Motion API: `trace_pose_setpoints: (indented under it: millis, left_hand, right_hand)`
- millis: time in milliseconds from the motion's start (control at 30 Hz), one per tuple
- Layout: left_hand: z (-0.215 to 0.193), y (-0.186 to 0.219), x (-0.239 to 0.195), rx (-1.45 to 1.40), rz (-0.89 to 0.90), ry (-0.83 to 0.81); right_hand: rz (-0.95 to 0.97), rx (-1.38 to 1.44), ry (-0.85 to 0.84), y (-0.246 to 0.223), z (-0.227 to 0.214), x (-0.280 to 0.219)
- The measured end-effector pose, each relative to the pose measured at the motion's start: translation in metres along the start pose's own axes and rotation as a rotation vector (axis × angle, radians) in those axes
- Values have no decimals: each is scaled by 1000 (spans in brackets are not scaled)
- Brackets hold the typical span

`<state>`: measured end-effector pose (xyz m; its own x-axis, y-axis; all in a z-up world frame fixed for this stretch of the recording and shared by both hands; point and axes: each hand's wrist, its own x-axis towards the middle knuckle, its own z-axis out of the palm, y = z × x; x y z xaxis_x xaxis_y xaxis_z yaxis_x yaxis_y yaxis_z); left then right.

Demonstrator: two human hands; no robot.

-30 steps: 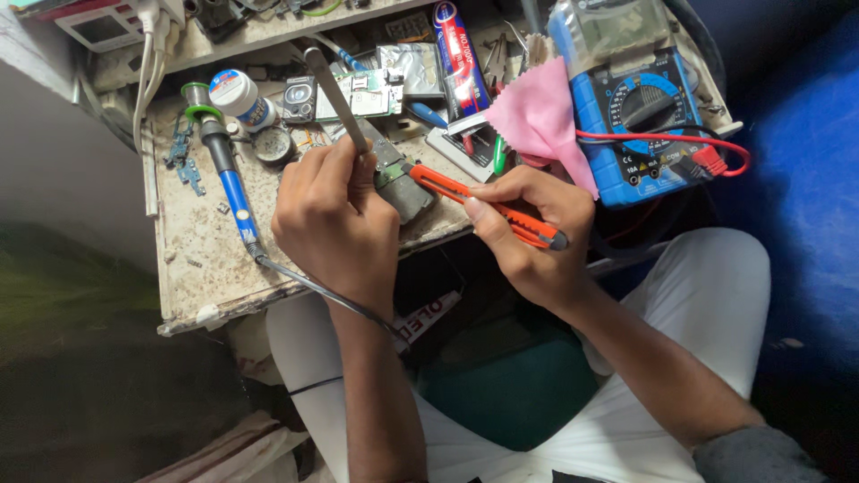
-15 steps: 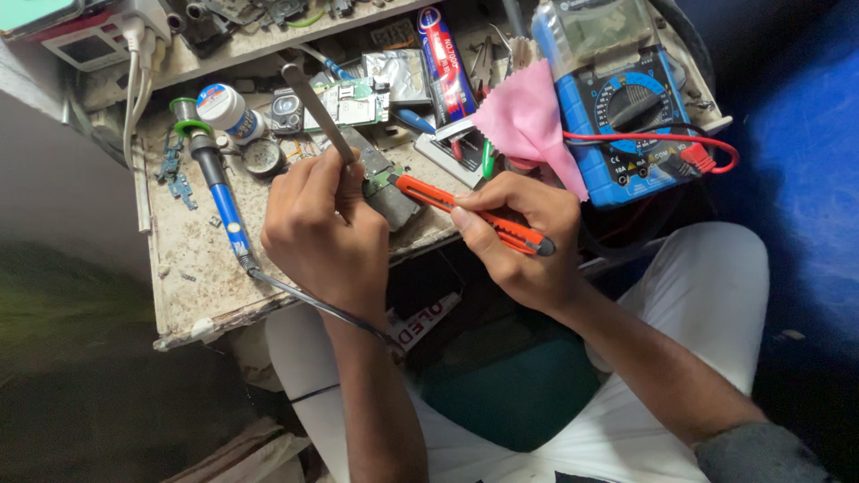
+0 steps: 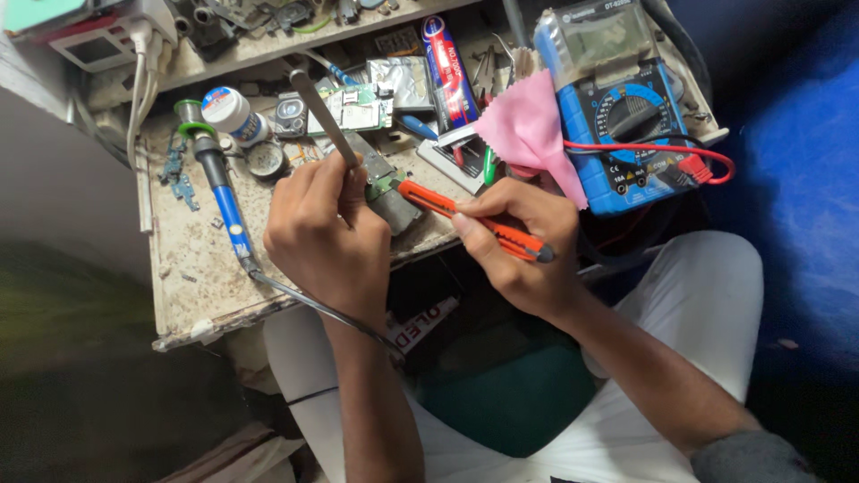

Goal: The person uses a metal file and an orange utility knife to scrape and clean a small electronic component held in a vise. The work is performed on a cluttered bench with tools and a multimeter visible.

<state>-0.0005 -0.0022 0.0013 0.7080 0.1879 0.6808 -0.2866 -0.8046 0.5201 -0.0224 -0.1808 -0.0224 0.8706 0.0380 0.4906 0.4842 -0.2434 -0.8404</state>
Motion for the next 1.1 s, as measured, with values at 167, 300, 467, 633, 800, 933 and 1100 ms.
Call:
trace_pose_setpoints:
  millis: [167, 300, 467, 633, 800, 933, 1100]
  left_hand:
    - [-1, 0, 0, 4, -9, -13]
    - [0, -1, -1, -19, -18, 4]
    - [-2, 0, 2, -36, -36, 10]
    - [-5, -1, 1, -75, -77, -44]
    - [-6, -1, 4, -81, -82, -64]
    - [-8, 0, 6, -107, -114, -100]
    - [-10, 1, 12, -123, -128, -111]
  right_hand:
    - [150, 256, 4, -9, -2, 3]
    - [90, 96, -12, -12, -1, 4]
    - [0, -32, 53, -7, 16, 12]
    - [-20, -109, -66, -5, 9, 16]
    - [-68, -186, -17, -3, 7, 20]
    - [-110, -305, -36, -7, 9, 21]
    - [-133, -283, -64, -5, 11, 22]
